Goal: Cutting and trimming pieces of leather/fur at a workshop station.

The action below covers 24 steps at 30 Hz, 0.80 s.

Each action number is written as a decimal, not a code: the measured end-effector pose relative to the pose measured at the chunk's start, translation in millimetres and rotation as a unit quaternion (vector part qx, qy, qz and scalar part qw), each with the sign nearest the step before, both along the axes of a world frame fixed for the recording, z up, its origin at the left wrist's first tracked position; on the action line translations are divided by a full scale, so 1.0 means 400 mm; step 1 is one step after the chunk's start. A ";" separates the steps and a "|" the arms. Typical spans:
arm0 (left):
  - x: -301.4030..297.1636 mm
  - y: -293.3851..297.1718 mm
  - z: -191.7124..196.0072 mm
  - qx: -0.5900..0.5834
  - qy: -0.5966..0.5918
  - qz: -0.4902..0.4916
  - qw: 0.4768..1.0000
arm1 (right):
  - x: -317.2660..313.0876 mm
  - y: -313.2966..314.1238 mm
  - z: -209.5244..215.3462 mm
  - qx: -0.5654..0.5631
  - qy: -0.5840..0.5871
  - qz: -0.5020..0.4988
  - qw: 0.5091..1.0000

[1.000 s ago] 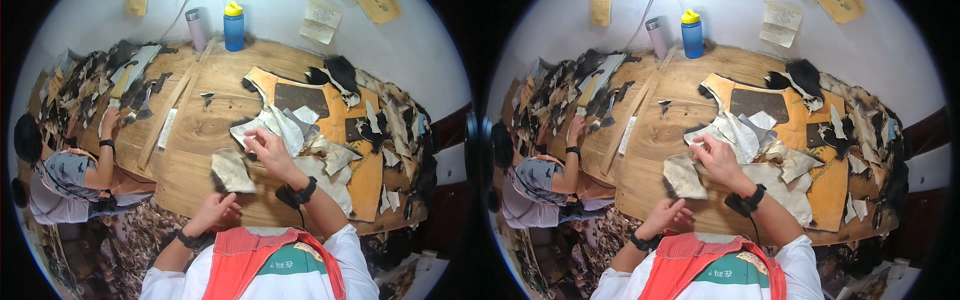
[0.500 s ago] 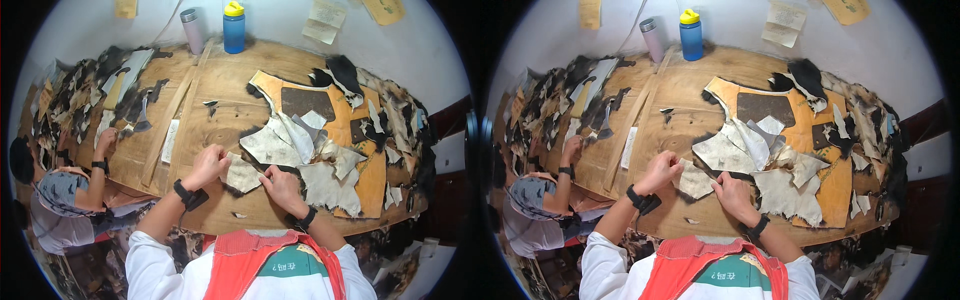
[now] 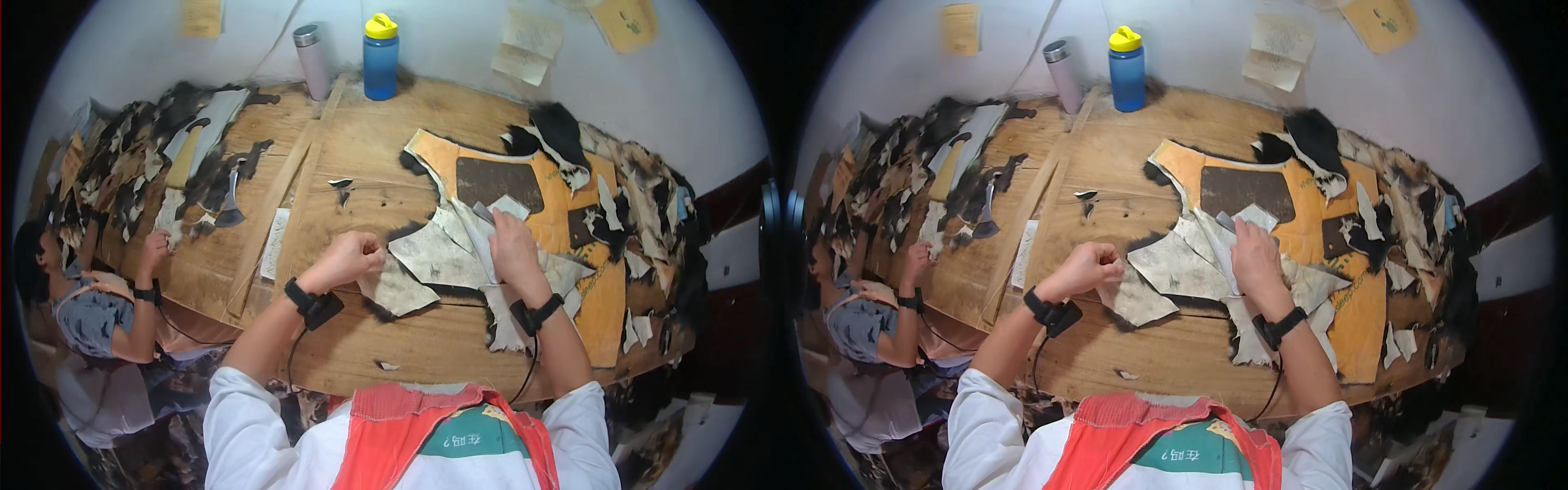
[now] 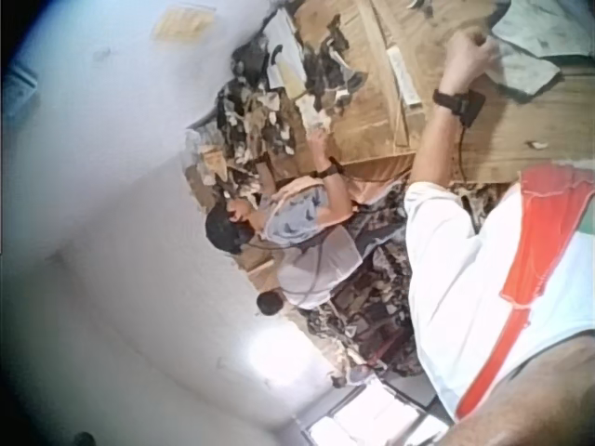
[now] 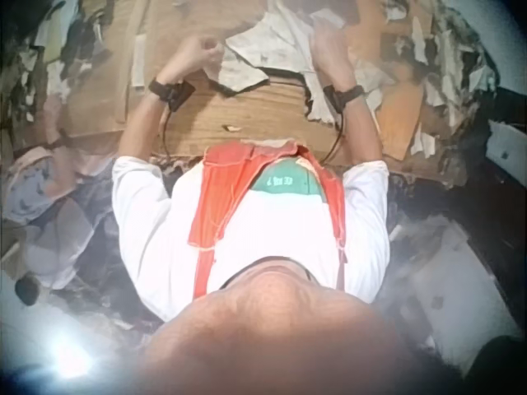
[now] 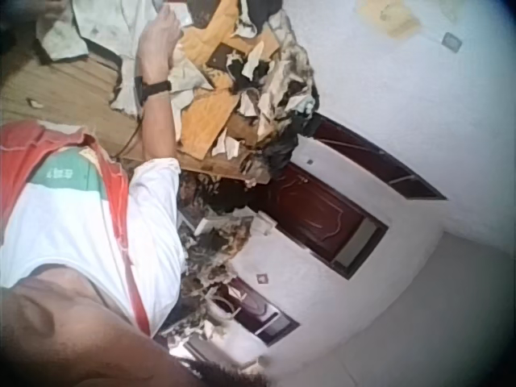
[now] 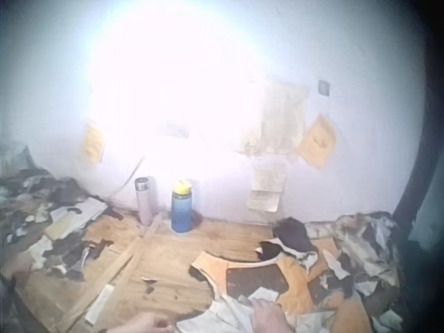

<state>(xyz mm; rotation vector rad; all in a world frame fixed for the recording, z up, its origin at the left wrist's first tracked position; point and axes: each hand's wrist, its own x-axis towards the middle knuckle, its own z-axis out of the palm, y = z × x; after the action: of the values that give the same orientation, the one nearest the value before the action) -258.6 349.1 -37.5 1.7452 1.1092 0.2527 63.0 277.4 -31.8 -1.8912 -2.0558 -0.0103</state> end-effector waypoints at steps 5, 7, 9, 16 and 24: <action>-0.089 -0.166 0.109 -0.180 -0.167 0.111 0.963 | 0.031 0.034 -0.042 -0.024 -0.041 0.013 0.999; -0.097 -0.288 0.111 -0.228 -0.296 0.256 0.892 | 0.038 0.040 -0.035 -0.034 -0.037 0.022 0.998; -0.092 -0.410 0.045 -0.233 -0.318 0.333 0.856 | 0.050 0.050 -0.040 -0.007 -0.046 -0.002 0.999; -0.055 -0.649 0.021 -0.313 -0.155 0.360 0.865 | -0.008 0.017 0.113 0.055 0.159 0.084 0.982; -0.064 -0.644 0.039 0.238 0.092 0.426 0.868 | -0.256 -0.112 0.186 -0.100 0.760 0.139 0.627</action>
<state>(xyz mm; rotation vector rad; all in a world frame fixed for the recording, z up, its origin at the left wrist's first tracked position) -284.2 91.5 -21.8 1.5876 2.0597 0.9876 -39.3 232.7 42.5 -0.7839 -0.9660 1.3966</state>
